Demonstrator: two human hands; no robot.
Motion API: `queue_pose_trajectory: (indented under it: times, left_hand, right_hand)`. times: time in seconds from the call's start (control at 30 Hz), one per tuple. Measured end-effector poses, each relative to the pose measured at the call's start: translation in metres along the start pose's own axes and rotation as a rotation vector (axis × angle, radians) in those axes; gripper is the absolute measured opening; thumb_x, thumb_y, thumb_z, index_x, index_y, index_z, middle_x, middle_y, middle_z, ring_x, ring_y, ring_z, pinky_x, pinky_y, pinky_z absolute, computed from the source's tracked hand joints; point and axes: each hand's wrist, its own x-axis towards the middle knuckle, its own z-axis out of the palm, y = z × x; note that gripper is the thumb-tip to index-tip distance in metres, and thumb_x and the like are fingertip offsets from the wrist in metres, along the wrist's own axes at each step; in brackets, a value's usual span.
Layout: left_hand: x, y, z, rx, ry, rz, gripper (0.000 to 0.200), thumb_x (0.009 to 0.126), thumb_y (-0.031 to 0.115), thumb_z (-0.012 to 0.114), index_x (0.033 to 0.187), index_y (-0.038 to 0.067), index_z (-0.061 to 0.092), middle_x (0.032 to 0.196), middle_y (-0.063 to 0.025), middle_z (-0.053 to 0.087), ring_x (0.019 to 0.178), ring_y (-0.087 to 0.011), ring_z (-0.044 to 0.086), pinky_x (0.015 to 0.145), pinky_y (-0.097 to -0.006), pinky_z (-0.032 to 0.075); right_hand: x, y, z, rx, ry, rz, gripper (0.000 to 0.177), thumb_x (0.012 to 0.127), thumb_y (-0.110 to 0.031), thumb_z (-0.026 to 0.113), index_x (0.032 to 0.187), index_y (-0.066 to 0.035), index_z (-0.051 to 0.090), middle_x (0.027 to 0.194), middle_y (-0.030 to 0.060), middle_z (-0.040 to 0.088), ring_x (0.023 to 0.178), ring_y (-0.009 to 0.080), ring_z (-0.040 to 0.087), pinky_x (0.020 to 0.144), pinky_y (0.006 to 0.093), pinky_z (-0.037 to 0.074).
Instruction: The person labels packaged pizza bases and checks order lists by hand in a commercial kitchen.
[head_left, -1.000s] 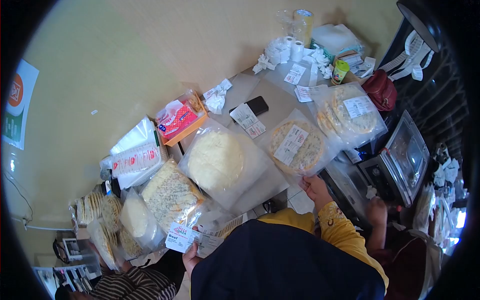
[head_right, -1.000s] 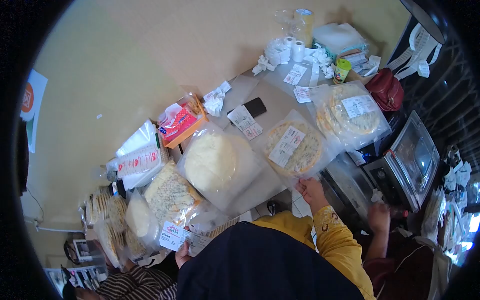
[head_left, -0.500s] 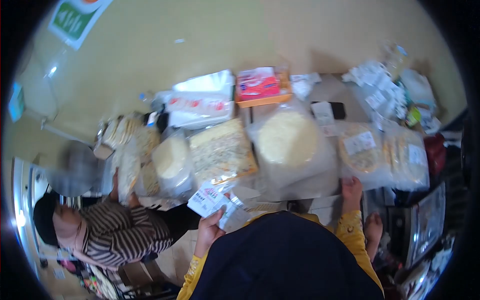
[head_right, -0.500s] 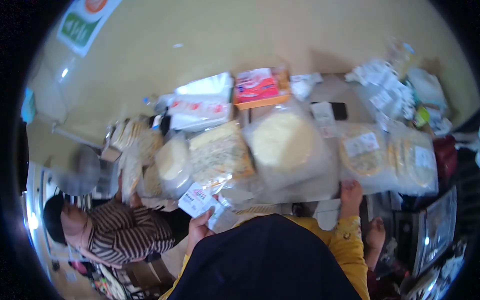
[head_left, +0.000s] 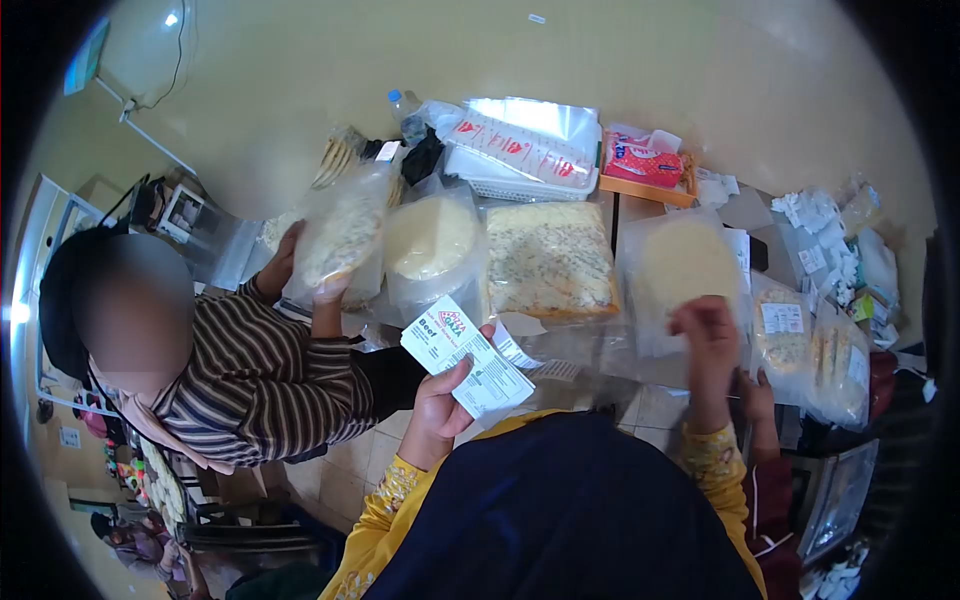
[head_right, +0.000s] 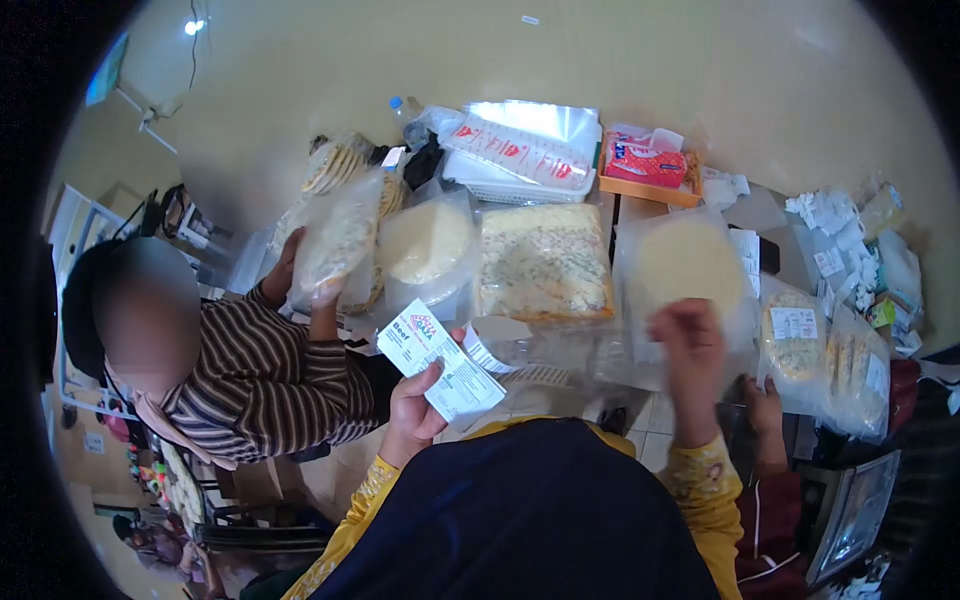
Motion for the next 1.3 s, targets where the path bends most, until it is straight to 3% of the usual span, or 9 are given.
queue_pose_trajectory:
  times: [0.1, 0.17, 0.47, 0.6, 0.7, 0.87, 0.97, 1.13, 1.3]
  left_hand:
    - [-0.01, 0.016, -0.008, 0.019, -0.002, -0.005, 0.054, 0.08, 0.009, 0.06, 0.128, -0.002, 0.038, 0.125, -0.0128, 0.048, 0.118, -0.0287, 0.045, 0.1, -0.0455, 0.035]
    - [-0.016, 0.025, -0.015, 0.045, -0.027, -0.028, 0.054, 0.081, 0.011, 0.059, 0.129, -0.002, 0.037, 0.125, -0.0128, 0.048, 0.118, -0.0285, 0.045, 0.101, -0.0446, 0.034]
    - [-0.058, 0.057, -0.056, 0.066, -0.099, -0.115, 0.057, 0.084, 0.022, 0.058, 0.131, -0.001, 0.036, 0.127, -0.0116, 0.047, 0.118, -0.0266, 0.045, 0.101, -0.0408, 0.032]
    - [-0.073, 0.064, -0.056, 0.155, -0.041, -0.09, 0.055, 0.084, 0.021, 0.058, 0.131, 0.001, 0.038, 0.128, -0.0106, 0.047, 0.118, -0.0252, 0.045, 0.101, -0.0398, 0.032]
    - [-0.084, 0.057, -0.047, 0.174, 0.114, -0.065, 0.053, 0.082, 0.02, 0.06, 0.128, 0.001, 0.042, 0.123, -0.0117, 0.051, 0.112, -0.0257, 0.05, 0.097, -0.0404, 0.037]
    - [-0.085, 0.046, -0.067, 0.187, 0.164, -0.067, 0.045, 0.084, 0.016, 0.058, 0.125, 0.002, 0.045, 0.118, -0.0113, 0.055, 0.109, -0.025, 0.052, 0.096, -0.0394, 0.038]
    - [-0.079, 0.038, -0.065, 0.209, 0.167, -0.073, 0.043, 0.084, 0.013, 0.058, 0.124, 0.001, 0.046, 0.118, -0.0107, 0.055, 0.108, -0.0244, 0.052, 0.095, -0.039, 0.038]
    - [-0.06, 0.021, -0.062, 0.257, 0.084, -0.098, 0.043, 0.081, 0.003, 0.059, 0.123, 0.002, 0.047, 0.117, -0.0096, 0.056, 0.107, -0.0226, 0.053, 0.094, -0.037, 0.038]
    - [-0.035, -0.003, -0.055, 0.285, 0.159, -0.139, 0.045, 0.076, -0.001, 0.061, 0.12, 0.002, 0.05, 0.112, -0.01, 0.059, 0.104, -0.0238, 0.056, 0.092, -0.0393, 0.04]
  right_hand:
    - [-0.022, -0.002, 0.091, -0.236, -0.469, -0.04, 0.012, 0.083, -0.003, 0.058, 0.095, -0.003, 0.055, 0.09, 0.006, 0.06, 0.079, 0.0118, 0.058, 0.072, 0.0245, 0.047]
    - [-0.036, 0.0, 0.136, -0.373, -0.623, -0.061, 0.013, 0.083, -0.004, 0.058, 0.095, -0.001, 0.055, 0.091, 0.0059, 0.061, 0.083, 0.0116, 0.058, 0.076, 0.0249, 0.046]
    - [-0.082, 0.047, 0.196, -0.05, -0.655, 0.237, 0.009, 0.083, 0.004, 0.055, 0.091, 0.001, 0.057, 0.089, 0.0061, 0.061, 0.082, 0.0095, 0.058, 0.073, 0.0238, 0.047]
    - [-0.087, 0.055, 0.206, -0.172, -0.722, 0.124, 0.01, 0.081, -0.002, 0.06, 0.091, -0.001, 0.059, 0.086, 0.005, 0.059, 0.076, 0.0091, 0.057, 0.068, 0.023, 0.045]
    - [-0.093, 0.049, 0.214, -0.256, -0.718, 0.016, 0.019, 0.077, -0.011, 0.068, 0.092, -0.004, 0.061, 0.083, 0.0048, 0.055, 0.071, 0.0107, 0.054, 0.062, 0.0238, 0.044]
    - [-0.099, 0.053, 0.214, -0.377, -0.758, -0.11, 0.025, 0.072, -0.022, 0.074, 0.085, -0.004, 0.061, 0.08, 0.0074, 0.054, 0.069, 0.0144, 0.055, 0.059, 0.0274, 0.045]
    - [-0.097, 0.062, 0.208, -0.397, -0.726, 0.013, 0.027, 0.07, -0.025, 0.075, 0.079, -0.004, 0.061, 0.078, 0.0085, 0.054, 0.068, 0.0162, 0.056, 0.059, 0.0285, 0.045]
    - [-0.078, 0.074, 0.181, -0.321, -0.711, 0.028, 0.013, 0.078, -0.013, 0.068, 0.08, -0.001, 0.062, 0.079, 0.0061, 0.054, 0.069, 0.0121, 0.055, 0.061, 0.0251, 0.045]
    - [-0.055, 0.07, 0.151, -0.248, -0.703, 0.099, 0.016, 0.078, -0.012, 0.067, 0.079, 0.002, 0.059, 0.078, 0.0045, 0.052, 0.066, 0.0102, 0.052, 0.06, 0.023, 0.044]
